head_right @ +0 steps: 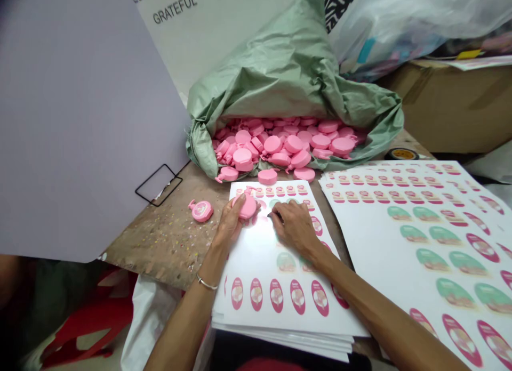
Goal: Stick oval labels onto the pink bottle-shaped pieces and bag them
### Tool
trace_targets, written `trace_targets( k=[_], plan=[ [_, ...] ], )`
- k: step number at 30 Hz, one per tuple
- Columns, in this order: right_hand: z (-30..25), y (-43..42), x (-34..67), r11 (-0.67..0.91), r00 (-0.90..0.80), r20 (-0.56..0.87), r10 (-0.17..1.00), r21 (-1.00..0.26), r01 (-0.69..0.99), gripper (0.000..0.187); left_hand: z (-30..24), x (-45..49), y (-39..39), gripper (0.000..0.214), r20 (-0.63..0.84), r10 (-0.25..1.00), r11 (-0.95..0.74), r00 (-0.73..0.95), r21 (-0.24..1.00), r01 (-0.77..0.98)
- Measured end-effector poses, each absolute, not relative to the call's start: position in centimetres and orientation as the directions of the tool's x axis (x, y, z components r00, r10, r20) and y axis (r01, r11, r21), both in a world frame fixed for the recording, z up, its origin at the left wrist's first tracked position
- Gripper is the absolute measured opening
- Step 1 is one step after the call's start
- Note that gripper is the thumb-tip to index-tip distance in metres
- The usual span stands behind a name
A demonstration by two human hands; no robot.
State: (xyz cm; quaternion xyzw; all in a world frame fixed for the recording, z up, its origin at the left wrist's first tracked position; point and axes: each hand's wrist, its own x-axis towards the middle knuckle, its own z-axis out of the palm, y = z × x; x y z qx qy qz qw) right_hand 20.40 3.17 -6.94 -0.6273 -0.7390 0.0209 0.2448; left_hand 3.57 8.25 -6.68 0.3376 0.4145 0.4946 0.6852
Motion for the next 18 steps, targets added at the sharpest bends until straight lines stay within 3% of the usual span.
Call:
trace_targets(
  k=[6,13,18],
  plan=[
    [-6.87,3.16,20.27,0.227,-0.111,0.288,0.951,-0.410,0.884,0.018,-6.86,3.71,8.27,0.052,-0.224,0.960,0.276,0.170,0.871,-0.408],
    [-6.82,2.93,20.19,0.200,-0.083,0.359,0.929,-0.302,0.932,0.019,-7.02,3.69,8.25,0.049,-0.164,0.969,0.232,0.183,0.858,-0.458],
    [-6.90,3.23,20.40,0.193,-0.063,0.312,0.948,-0.403,0.894,0.014,-6.89,3.73,8.19,0.050,-0.208,0.964,0.261,0.164,0.854,-0.449]
  ],
)
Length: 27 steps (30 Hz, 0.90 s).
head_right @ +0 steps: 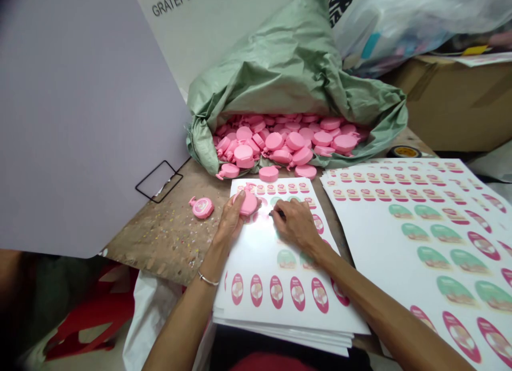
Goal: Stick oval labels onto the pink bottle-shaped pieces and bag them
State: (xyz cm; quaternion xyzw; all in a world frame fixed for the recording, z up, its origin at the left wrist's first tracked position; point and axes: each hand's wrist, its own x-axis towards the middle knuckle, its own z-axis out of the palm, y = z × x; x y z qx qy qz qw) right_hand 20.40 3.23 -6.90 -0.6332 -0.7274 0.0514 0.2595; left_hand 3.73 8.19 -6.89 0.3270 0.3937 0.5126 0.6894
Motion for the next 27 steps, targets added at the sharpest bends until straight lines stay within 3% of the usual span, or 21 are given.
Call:
trace_targets(
  k=[5,11,15,19,23,27],
  plan=[
    [-6.9,3.1,20.1,0.195,-0.056,0.363,0.930,-0.359,0.913,0.021,-6.8,3.8,8.1,0.049,-0.198,0.968,0.246,0.152,0.858,-0.451],
    [-7.0,0.9,19.6,0.352,-0.108,0.520,0.847,-0.396,0.848,0.026,-6.3,3.1,5.8,0.046,-0.179,0.965,0.253,0.194,0.837,-0.486],
    [-6.3,-0.3,19.7,0.349,-0.034,0.486,0.873,-0.575,0.740,0.022,-5.9,2.7,4.5,0.045,-0.199,0.959,0.275,0.202,0.821,-0.500],
    [-3.9,-0.4,19.7,0.170,0.170,0.283,0.944,-0.859,0.484,0.025,-4.8,2.5,4.1,0.041,-0.182,0.966,0.251,0.181,0.814,-0.524],
    [-0.4,-0.6,19.2,0.111,0.180,0.198,0.964,-0.908,0.404,0.029,-2.5,2.4,2.8,0.043,-0.213,0.952,0.301,0.219,0.771,-0.562],
    [1.7,-1.2,18.2,0.204,0.108,0.268,0.957,-0.892,0.402,0.021,-0.7,2.4,1.2,0.053,-0.334,0.907,0.420,0.255,0.685,-0.596]
  ],
)
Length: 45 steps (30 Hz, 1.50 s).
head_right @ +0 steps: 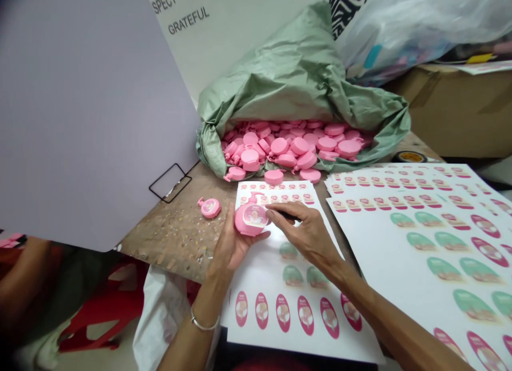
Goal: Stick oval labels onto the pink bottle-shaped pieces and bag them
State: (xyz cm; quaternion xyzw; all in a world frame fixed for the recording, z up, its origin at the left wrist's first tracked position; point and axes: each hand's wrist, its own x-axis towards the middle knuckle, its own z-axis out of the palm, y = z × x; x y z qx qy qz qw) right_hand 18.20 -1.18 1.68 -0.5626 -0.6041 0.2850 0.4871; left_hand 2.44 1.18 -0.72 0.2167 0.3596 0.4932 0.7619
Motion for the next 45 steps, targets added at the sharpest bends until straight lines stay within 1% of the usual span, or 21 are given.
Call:
trace_targets(
  k=[2,6,14,22,32,45],
  plan=[
    [1.9,-1.5,17.9,0.238,0.086,0.304,0.949,-0.867,0.438,0.020,-0.3,2.5,0.6,0.055,-0.358,0.896,0.441,0.261,0.665,-0.603],
    [1.8,-1.9,17.6,0.290,0.064,0.370,0.927,-0.815,0.502,0.019,-0.1,2.5,0.1,0.049,-0.331,0.907,0.419,0.259,0.666,-0.618],
    [1.6,-1.9,17.2,0.308,0.080,0.404,0.911,-0.797,0.520,0.017,0.1,2.8,-0.1,0.047,-0.324,0.910,0.414,0.261,0.646,-0.641],
    [1.9,-1.9,16.9,0.363,0.048,0.478,0.877,-0.725,0.585,0.016,0.1,2.9,-0.1,0.050,-0.294,0.925,0.379,0.241,0.669,-0.640],
    [1.8,-2.0,16.8,0.329,0.066,0.450,0.891,-0.738,0.589,0.018,0.0,2.6,-0.1,0.052,-0.279,0.926,0.377,0.253,0.692,-0.616],
    [1.7,-1.9,16.7,0.369,0.049,0.493,0.869,-0.711,0.598,0.016,0.0,2.4,-0.1,0.053,-0.266,0.932,0.362,0.247,0.690,-0.626]
  ],
)
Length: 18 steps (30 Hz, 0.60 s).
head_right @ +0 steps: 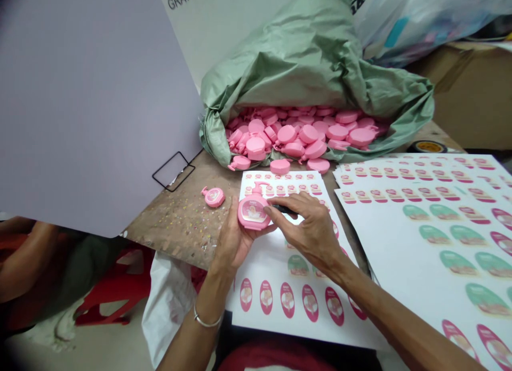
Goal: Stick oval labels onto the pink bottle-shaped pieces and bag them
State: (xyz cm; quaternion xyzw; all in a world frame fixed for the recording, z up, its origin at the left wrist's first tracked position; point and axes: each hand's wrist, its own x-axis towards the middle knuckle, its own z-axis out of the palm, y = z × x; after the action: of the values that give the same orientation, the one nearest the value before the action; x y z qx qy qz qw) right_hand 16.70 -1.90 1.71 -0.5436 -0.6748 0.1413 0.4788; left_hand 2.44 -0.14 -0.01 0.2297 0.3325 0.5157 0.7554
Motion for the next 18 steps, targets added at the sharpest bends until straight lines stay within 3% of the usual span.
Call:
trace_targets(
  k=[9,13,18],
  plan=[
    [2.0,-1.9,16.4,0.373,0.058,0.500,0.864,-0.713,0.594,0.015,0.3,2.4,-0.2,0.057,-0.272,0.926,0.377,0.261,0.686,-0.622],
    [1.7,-1.8,16.8,0.375,0.044,0.504,0.863,-0.696,0.613,0.017,0.4,2.1,-0.4,0.039,-0.175,0.942,0.311,0.285,0.771,-0.556],
    [1.1,-1.2,17.9,0.257,0.069,0.509,0.858,-0.541,0.801,0.041,0.3,1.7,-0.7,0.033,-0.140,0.951,0.267,0.274,0.820,-0.506]
  ],
)
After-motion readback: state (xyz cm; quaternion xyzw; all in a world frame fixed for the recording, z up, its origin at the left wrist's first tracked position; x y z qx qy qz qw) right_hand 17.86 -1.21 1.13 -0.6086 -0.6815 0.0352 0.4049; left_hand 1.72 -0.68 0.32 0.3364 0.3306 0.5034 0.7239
